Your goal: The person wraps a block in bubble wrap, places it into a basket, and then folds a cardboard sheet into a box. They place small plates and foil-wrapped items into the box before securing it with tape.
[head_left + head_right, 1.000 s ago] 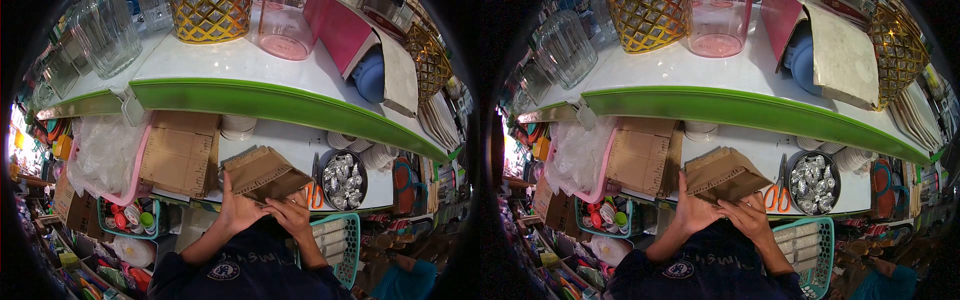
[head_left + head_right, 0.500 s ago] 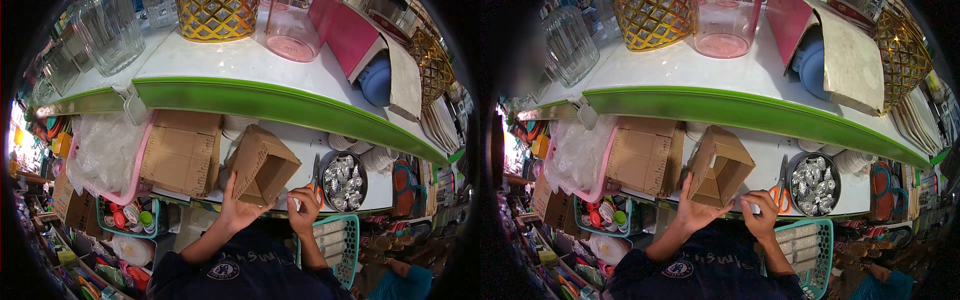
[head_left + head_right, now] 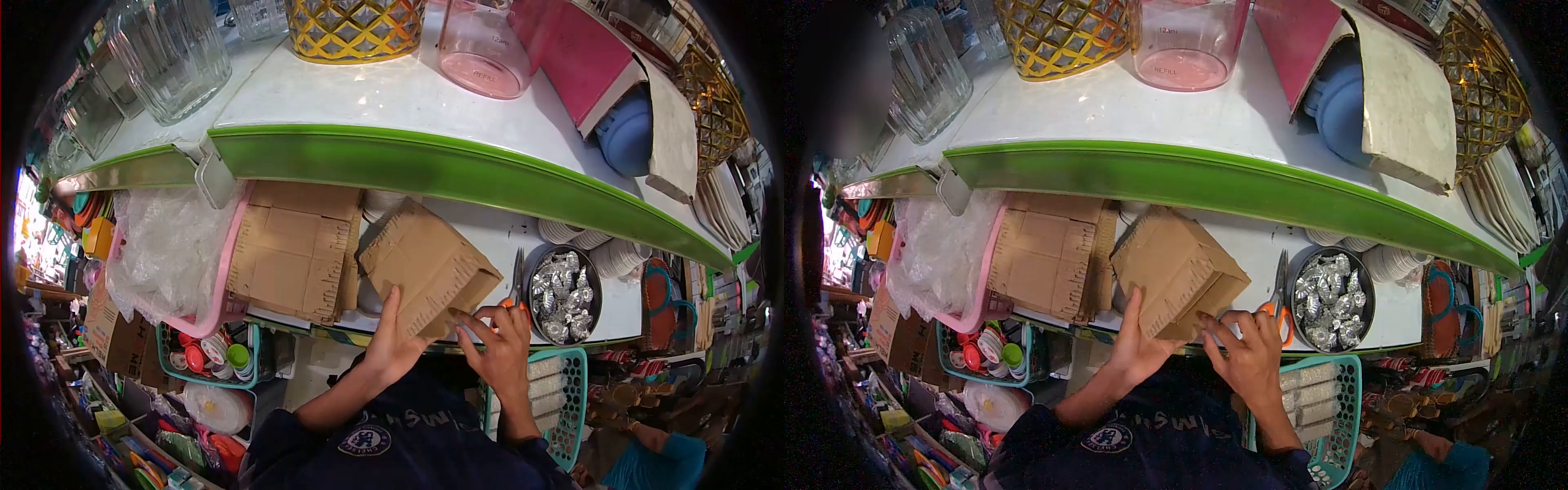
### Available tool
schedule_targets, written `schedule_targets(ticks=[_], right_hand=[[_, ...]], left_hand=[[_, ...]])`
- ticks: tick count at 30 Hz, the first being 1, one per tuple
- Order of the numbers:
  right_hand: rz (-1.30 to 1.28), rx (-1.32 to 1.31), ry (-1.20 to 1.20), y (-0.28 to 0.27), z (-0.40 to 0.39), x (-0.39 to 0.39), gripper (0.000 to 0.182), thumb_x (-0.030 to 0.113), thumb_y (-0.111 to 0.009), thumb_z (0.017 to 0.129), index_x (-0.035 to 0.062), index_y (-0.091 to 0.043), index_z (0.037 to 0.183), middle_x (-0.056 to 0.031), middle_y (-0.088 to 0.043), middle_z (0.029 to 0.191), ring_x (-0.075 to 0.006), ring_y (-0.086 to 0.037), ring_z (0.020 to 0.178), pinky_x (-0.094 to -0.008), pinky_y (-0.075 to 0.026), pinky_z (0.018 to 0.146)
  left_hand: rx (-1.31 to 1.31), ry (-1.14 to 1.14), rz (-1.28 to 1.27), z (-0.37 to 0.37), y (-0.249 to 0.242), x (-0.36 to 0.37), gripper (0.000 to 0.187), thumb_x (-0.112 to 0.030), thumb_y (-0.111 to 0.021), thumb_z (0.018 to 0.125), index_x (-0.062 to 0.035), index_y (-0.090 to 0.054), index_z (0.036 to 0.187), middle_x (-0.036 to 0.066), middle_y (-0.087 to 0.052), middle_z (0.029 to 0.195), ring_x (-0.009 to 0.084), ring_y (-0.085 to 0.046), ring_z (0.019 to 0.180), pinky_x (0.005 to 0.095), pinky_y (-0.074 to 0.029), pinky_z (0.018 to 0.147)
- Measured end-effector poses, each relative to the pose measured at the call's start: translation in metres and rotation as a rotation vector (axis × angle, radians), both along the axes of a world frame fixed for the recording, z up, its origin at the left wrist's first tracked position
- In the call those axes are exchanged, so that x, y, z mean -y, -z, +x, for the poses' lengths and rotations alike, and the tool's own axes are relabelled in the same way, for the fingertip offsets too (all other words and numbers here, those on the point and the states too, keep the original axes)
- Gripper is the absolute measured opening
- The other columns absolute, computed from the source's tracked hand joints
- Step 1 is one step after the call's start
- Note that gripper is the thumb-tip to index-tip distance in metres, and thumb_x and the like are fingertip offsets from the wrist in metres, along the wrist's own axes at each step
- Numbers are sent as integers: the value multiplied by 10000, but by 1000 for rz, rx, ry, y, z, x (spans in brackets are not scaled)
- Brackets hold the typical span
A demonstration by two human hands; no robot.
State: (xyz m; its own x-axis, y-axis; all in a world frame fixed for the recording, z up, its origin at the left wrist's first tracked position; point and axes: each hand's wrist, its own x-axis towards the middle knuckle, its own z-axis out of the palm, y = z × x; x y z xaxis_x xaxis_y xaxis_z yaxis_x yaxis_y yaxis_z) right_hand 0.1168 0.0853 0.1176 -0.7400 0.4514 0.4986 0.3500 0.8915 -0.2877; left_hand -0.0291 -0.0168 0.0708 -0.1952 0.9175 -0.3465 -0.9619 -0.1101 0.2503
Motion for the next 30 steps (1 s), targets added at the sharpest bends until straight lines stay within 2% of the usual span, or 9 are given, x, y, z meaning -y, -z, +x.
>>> schedule_targets(ticks=[2,6,8,12,20,24,30], right_hand=[[38,88,16,-3,-1,1,197,131,-793,687,119,-736,876,-11,-570,893,-240,-496,834,-396,-398,764],[62,210,-39,-4,1,-2,192,148,-786,686,136,-740,872,-10,-576,934,-242,-503,894,-413,-389,786],[51,367,-65,-5,0,-3,163,151,-757,690,144,-735,851,-8,-582,953,-235,-515,930,-412,-389,797],[94,366,-127,2,-1,-8,83,154,-690,746,125,-707,821,-25,-557,911,-217,-514,927,-387,-387,784],[157,375,-195,7,-1,-16,185,113,-644,743,114,-676,925,-29,-547,907,-205,-530,929,-356,-406,784],[150,432,-195,11,-1,-19,210,96,-632,746,117,-668,951,-26,-544,900,-201,-539,915,-351,-412,775],[68,270,-236,14,-2,-22,203,77,-632,738,120,-659,935,-25,-549,880,-189,-568,868,-346,-446,735]], left_hand=[[-100,-3,-2,4,2,1,553,-508,-383,1024,-179,-317,1464,53,-458,1413,215,-437,1314,446,-389,1055],[-155,-38,-104,13,8,-1,603,-553,-393,1005,-175,-341,1472,51,-482,1418,218,-455,1293,433,-342,1080],[-174,-53,-128,14,8,-1,589,-543,-404,1006,-177,-352,1464,46,-482,1418,216,-448,1303,432,-333,1088],[-153,-29,-148,11,4,0,583,-544,-402,1006,-175,-360,1456,49,-484,1416,212,-444,1309,426,-337,1089],[-148,-1,-77,4,-2,1,631,-574,-408,992,-182,-316,1478,68,-443,1450,238,-421,1330,491,-330,1094],[-148,12,-82,2,-3,1,629,-570,-404,995,-177,-316,1479,72,-442,1451,236,-414,1338,484,-326,1100],[-170,6,-78,-1,-4,2,628,-559,-411,997,-167,-315,1478,79,-454,1442,234,-420,1335,475,-326,1110]])
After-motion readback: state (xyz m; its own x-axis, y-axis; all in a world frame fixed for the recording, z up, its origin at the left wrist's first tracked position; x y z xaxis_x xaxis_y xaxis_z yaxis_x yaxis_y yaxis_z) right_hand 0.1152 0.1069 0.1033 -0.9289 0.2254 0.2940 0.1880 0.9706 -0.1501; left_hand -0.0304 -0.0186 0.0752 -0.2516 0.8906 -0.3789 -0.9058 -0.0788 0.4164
